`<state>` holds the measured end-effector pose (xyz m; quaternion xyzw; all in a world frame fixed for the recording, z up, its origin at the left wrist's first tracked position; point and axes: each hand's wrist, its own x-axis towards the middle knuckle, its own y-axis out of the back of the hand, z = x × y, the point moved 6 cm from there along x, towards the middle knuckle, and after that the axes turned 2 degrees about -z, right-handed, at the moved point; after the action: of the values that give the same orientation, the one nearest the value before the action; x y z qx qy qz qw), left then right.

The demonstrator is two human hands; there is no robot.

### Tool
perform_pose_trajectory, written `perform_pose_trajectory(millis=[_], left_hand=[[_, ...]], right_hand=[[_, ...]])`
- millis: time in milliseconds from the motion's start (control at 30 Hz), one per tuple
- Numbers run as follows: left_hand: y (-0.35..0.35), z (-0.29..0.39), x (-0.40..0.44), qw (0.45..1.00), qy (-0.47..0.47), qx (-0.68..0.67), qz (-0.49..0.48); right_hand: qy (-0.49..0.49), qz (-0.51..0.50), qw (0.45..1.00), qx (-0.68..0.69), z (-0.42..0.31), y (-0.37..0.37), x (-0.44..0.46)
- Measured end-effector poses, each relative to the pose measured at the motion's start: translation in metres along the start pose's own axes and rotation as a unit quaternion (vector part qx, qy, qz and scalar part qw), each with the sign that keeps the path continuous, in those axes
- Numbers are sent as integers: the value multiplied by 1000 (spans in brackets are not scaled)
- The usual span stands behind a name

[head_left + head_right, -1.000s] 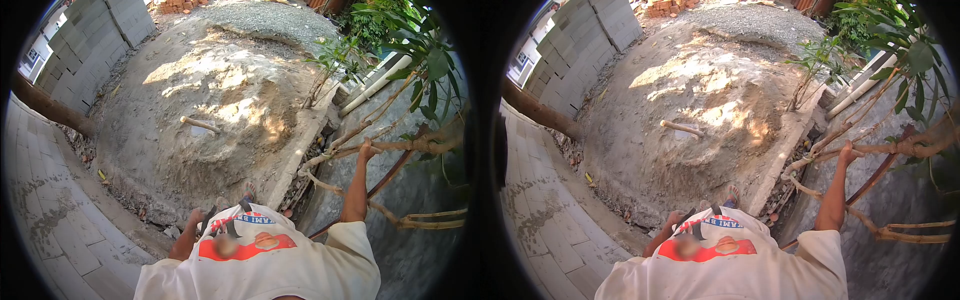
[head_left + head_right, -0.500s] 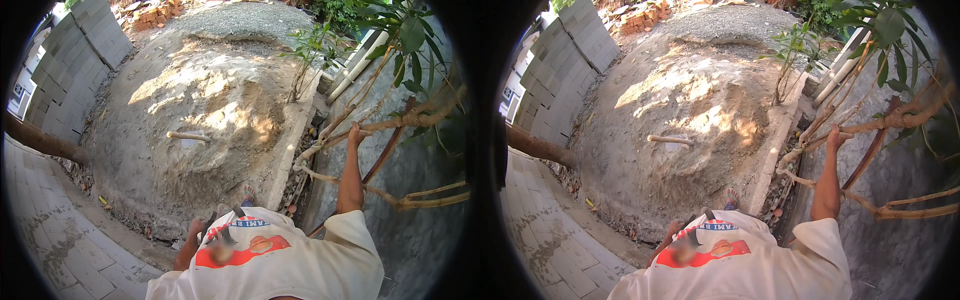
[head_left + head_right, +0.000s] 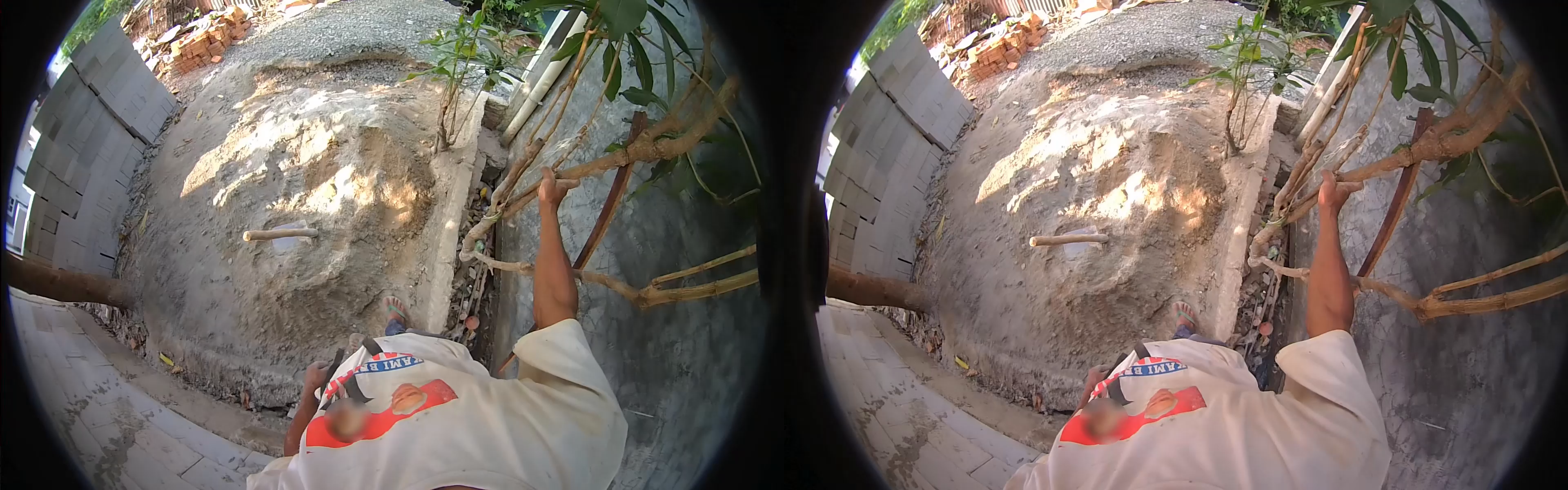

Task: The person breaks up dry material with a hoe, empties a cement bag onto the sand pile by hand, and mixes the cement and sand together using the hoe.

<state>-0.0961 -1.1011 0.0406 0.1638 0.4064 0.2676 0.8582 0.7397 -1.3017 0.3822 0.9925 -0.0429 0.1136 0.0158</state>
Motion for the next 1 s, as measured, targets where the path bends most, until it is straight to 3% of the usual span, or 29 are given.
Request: perform_pose_trajectory(millis=[167,233,500,567,1000], left_hand=[[-3,-12,2,999,18,21,-21],[-15,-41,12,998,35,-10,-50],[3,1,-9,1000,-1,-9,1],[-2,-7,-9,996,60,-64,-29],[-17,-42,2,997,60,-52,-3]], right_hand=[[70,-7,997,35,25,4,23],[28,-7,1000,-7,25,4,21],[-17,1,997,-79,10,5,7],[9,11,990,-142,13,6,12],[40,4,999,-11,-10,0,-1]])
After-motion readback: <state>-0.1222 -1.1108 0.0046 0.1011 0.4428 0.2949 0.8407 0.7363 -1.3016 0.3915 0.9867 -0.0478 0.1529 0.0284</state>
